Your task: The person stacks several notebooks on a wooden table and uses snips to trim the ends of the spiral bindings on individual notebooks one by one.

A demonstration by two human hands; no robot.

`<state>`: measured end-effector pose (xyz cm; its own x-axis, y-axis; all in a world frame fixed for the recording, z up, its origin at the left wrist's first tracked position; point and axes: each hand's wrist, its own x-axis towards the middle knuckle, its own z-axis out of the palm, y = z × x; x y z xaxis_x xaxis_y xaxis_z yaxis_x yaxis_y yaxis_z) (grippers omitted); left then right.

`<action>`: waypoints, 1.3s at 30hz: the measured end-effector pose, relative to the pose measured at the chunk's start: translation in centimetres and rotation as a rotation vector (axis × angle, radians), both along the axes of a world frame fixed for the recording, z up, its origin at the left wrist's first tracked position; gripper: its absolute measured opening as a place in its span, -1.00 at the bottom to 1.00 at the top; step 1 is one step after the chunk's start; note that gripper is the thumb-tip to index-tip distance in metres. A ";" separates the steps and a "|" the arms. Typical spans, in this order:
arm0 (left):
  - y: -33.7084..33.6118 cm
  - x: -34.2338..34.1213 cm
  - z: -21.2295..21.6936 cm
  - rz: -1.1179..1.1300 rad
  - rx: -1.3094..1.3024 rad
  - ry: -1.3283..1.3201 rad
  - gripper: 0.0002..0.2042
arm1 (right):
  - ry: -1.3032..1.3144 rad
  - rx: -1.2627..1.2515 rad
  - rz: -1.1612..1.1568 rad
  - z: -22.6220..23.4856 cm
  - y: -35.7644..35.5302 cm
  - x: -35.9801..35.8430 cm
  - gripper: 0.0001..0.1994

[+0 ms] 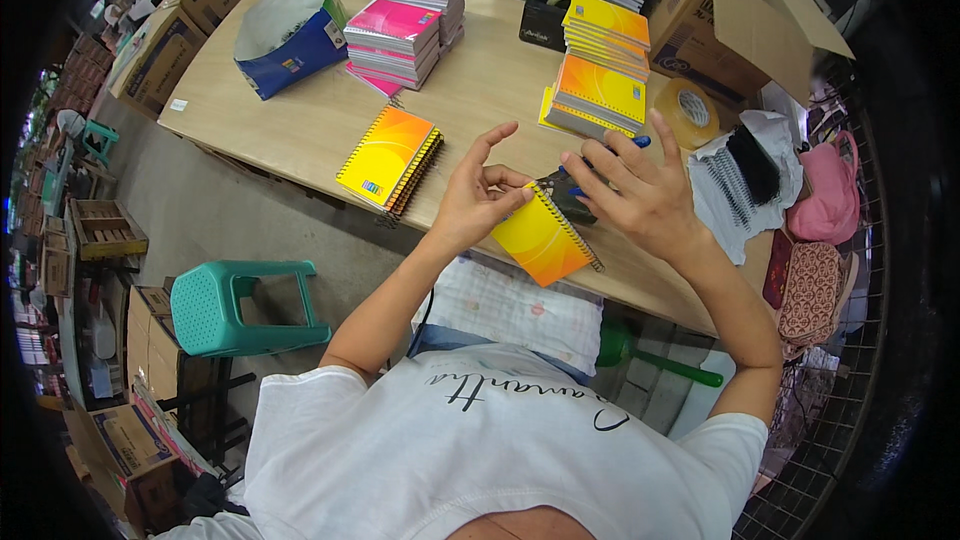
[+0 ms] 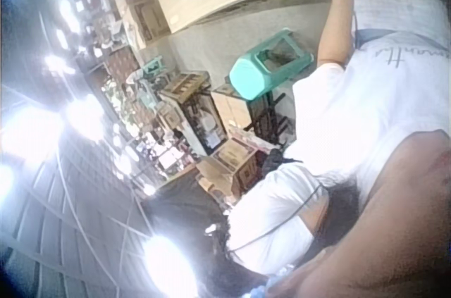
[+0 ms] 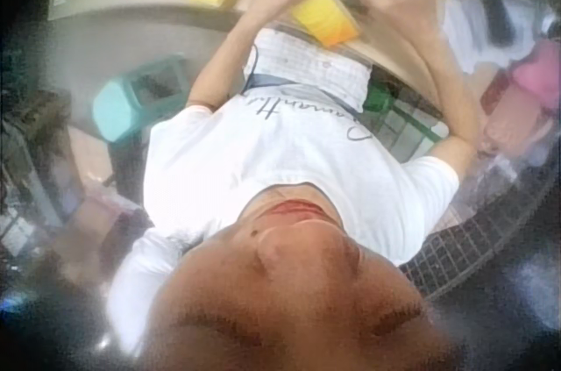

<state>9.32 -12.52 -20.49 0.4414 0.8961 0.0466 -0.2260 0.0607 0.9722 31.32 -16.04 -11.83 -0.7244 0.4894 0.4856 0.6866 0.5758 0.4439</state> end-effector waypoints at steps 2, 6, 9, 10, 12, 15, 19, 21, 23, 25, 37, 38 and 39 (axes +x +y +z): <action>-0.2 0.1 -0.1 0.041 0.017 -0.023 -0.30 | 0.097 -0.190 -0.055 -0.1 -0.3 -0.1 -0.67; -0.5 1.2 -0.4 0.139 0.316 0.244 -0.48 | 0.589 -0.893 -0.271 -1.5 -1.6 0.1 -0.69; -1.1 0.4 1.6 0.268 0.622 0.510 -0.74 | 0.816 -0.759 -0.290 -2.4 -2.5 0.9 -0.69; -1.2 -0.4 2.9 0.316 0.693 0.596 -0.76 | 0.863 -0.605 -0.276 -2.8 -2.7 1.5 -0.69; 1.8 -3.7 5.6 0.382 0.774 0.602 -0.83 | 0.752 -0.561 -0.473 -4.1 -3.1 4.1 -0.68; 8.9 -8.4 6.6 0.066 0.903 0.843 -0.91 | 0.561 -0.497 -0.679 -8.6 -3.6 7.8 -0.66; 11.7 -9.2 2.1 -0.206 0.944 1.036 -0.93 | 0.515 -0.458 -0.786 -14.1 -3.8 9.8 -0.59; 11.9 -9.8 0.3 -0.147 1.090 1.005 -0.90 | 0.427 -0.266 -0.768 -13.8 -3.9 8.4 -0.55; 11.6 -10.1 -0.8 -0.099 1.027 1.037 -0.84 | 0.511 -0.276 -0.653 -13.1 -3.9 6.0 -0.54; 11.2 -9.6 -1.0 -0.074 1.024 1.054 -0.79 | 0.753 -0.476 -0.439 -12.0 -4.1 2.7 -0.57; 11.2 -3.1 3.1 -0.026 1.243 0.854 -0.67 | 0.914 -0.757 -0.017 -13.9 2.1 1.8 -0.61; 11.1 -0.1 4.3 -0.119 1.233 0.732 -0.69 | 0.947 -0.837 0.041 -13.7 2.2 1.2 -0.57; 11.6 3.4 5.0 -0.212 1.220 0.605 -0.71 | 0.924 -0.882 0.053 -13.6 2.5 1.3 -0.50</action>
